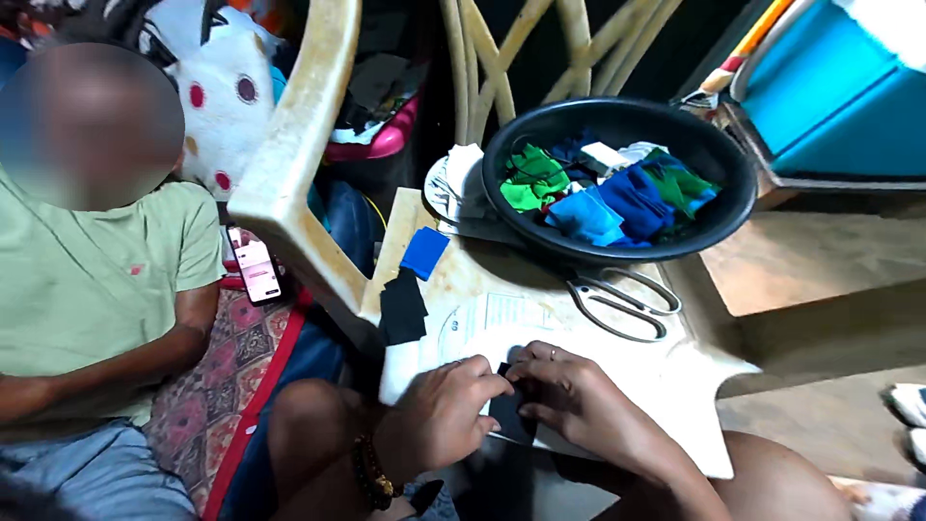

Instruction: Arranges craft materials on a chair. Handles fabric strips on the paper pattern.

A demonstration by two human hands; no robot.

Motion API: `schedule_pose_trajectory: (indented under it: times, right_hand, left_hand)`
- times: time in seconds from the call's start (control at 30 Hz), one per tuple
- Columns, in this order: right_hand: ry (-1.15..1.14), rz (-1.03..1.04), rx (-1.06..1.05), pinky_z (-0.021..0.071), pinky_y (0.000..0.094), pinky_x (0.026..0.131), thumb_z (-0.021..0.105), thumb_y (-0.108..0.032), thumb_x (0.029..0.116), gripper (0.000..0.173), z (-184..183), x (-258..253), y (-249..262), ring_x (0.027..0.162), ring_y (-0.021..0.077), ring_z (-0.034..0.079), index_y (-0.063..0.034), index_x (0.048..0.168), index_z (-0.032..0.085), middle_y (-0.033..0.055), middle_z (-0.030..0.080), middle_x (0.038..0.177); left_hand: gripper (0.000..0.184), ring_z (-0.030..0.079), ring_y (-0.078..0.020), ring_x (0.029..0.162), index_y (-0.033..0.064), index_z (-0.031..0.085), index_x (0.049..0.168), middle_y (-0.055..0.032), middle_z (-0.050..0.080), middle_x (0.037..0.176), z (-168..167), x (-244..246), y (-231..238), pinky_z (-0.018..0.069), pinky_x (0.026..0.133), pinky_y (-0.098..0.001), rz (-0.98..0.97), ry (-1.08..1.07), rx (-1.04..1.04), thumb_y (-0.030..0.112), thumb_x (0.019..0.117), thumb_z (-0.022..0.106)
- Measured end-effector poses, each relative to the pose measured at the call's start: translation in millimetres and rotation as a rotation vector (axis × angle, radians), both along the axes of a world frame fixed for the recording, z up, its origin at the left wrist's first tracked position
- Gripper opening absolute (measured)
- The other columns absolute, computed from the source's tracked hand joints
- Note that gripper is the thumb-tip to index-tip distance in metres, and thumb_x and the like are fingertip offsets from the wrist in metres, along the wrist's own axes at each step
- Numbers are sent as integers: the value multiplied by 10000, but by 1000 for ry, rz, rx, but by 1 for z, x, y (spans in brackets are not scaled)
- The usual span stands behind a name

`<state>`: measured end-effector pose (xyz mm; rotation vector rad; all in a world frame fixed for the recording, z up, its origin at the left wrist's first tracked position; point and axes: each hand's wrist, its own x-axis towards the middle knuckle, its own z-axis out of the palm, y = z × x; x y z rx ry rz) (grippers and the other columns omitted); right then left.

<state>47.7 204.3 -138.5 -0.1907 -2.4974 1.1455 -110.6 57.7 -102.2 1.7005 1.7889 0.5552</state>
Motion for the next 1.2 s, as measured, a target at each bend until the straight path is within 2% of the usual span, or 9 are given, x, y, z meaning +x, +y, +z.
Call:
schedule_pose_trajectory:
  times: [0.07,0.17,0.33,0.47,0.57,0.7,0.83,1.03,1.2]
  right_hand:
    - [-11,-8,5,543,201,690,747,-6,650,330,0,0,-2,772,118,645,7,980,759,130,672,959]
    - [-11,-19,19,533,198,669,768,-1,633,387,3,-1,-4,759,123,631,23,1020,764,147,661,964]
    - [14,-35,61,553,230,675,778,5,608,421,3,0,-7,769,166,657,26,1029,770,170,676,976]
    - [10,-29,56,555,254,677,797,36,594,426,3,0,-7,765,188,655,41,1019,771,186,682,981]
    - [-13,-28,61,549,258,666,797,38,588,436,4,0,-7,753,187,649,41,1024,771,187,682,978]
    - [-26,-37,43,549,263,655,807,51,586,434,5,0,-8,739,187,645,45,1018,769,192,681,978]
    - [-33,-22,38,545,253,662,805,43,604,421,5,0,-6,749,181,644,40,1023,768,198,677,1003]
    - [4,-16,21,546,234,667,792,8,623,393,3,1,-4,752,168,651,32,1014,772,183,687,988]
    - [48,4,5,505,141,663,781,-103,680,351,-3,1,4,736,69,620,3,1014,775,128,695,945]
  left_hand:
    - [338,635,-267,815,4,714,1201,-180,655,1023,2,-7,0,535,717,-408,-37,-62,7,21,864,737]
    - [241,638,-228,747,-63,735,1047,-191,681,917,5,-25,-5,536,670,-325,71,-68,245,-17,811,759]
    - [167,680,-318,1023,-20,748,946,-185,715,1069,6,-64,-9,556,889,-441,397,162,424,24,790,790]
    - [179,671,-323,1140,-54,751,1043,-212,709,1179,16,-81,14,525,1000,-437,504,149,395,20,882,721]
    - [220,634,-312,1220,-57,725,1140,-206,673,1278,20,-96,41,486,1063,-438,474,136,237,33,946,673]
    - [192,606,-331,1246,-70,730,1087,-211,684,1243,14,-115,65,442,1091,-451,299,166,92,56,950,685]
    - [134,640,-308,1169,-71,742,980,-207,703,1176,13,-121,72,458,1061,-435,301,158,81,30,961,656]
    - [124,643,-238,1023,-72,719,922,-189,672,1119,11,-126,73,510,938,-372,341,87,90,8,954,631]
    - [92,632,-217,994,-55,709,916,-174,666,1119,11,-127,73,513,888,-354,379,28,92,19,935,657]
